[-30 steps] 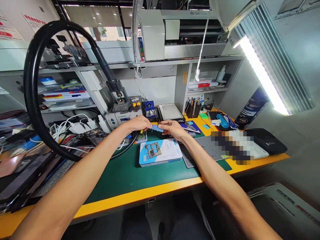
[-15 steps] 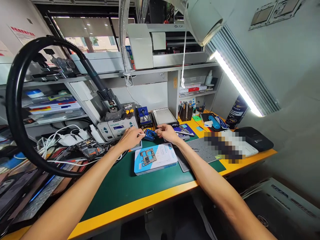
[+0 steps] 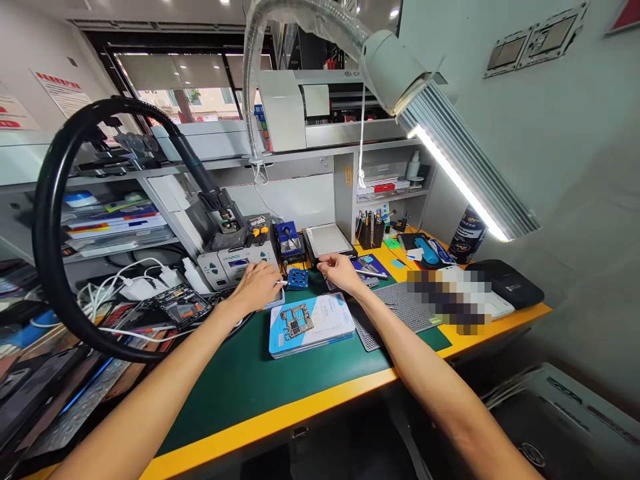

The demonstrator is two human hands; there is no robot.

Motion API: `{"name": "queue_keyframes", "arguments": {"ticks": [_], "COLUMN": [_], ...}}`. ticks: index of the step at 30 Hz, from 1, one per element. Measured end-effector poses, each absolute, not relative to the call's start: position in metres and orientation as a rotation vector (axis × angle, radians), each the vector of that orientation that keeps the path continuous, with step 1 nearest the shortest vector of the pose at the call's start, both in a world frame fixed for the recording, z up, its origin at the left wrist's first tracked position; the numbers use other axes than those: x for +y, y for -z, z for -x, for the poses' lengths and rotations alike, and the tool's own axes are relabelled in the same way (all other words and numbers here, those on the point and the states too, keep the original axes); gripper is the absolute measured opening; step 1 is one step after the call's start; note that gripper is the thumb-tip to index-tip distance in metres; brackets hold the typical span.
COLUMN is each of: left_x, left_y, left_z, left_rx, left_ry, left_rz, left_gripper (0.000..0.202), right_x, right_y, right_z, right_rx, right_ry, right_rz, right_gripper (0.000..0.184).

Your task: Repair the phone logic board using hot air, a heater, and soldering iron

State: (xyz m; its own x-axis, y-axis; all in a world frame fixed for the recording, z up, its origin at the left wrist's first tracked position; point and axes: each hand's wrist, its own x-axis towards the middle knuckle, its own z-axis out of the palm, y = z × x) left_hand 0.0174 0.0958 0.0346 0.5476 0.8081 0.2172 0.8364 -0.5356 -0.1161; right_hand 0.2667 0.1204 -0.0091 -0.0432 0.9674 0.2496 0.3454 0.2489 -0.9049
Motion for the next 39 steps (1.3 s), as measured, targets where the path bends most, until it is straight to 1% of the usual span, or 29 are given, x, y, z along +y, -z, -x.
{"name": "queue_keyframes", "arguments": {"ticks": [4,11,15,21,24,27,31,35,39], "left_x": [0.094,0.092,0.087,0.097,0.103,0.103,0.091,0.069,0.044], "left_y": [-0.038,-0.055,-0.054,-0.042,-0.045,-0.062,-0.103,-0.141,-0.151], "left_z": [-0.016,-0.01,-0.008,-0.009,-0.009,-0.006,0.005,0.029,0.061], "left_rx": [-1.294,-1.28,-1.253,-1.353,-1.396,-1.427,-1.498,-1.636,-1.794], "left_ry": [0.193,0.208,0.228,0.266,0.283,0.29,0.31,0.273,0.166], "left_rz": [2.618,2.65,2.655,2.604,2.597,2.635,2.661,2.534,2.281], "left_gripper": [0.041,0.038,0.04,0.037,0.037,0.039,0.039,0.034,0.027], "right_x": [0.114,0.112,0.11,0.106,0.105,0.105,0.104,0.103,0.103], "right_y": [0.009,0.008,0.003,0.0,0.001,0.003,0.003,0.001,0.0], "right_z": [-0.268,-0.268,-0.267,-0.269,-0.272,-0.273,-0.273,-0.271,-0.27], "right_rx": [-1.863,-2.29,-2.378,-2.431,-2.427,-2.414,-2.386,-2.369,-2.362], "right_ry": [-0.664,-0.491,-0.431,-0.384,-0.354,-0.33,-0.296,-0.277,-0.266], "right_rz": [1.427,1.589,1.634,1.654,1.654,1.654,1.653,1.65,1.646], "right_gripper": [0.017,0.024,0.026,0.027,0.027,0.028,0.028,0.026,0.026]}}
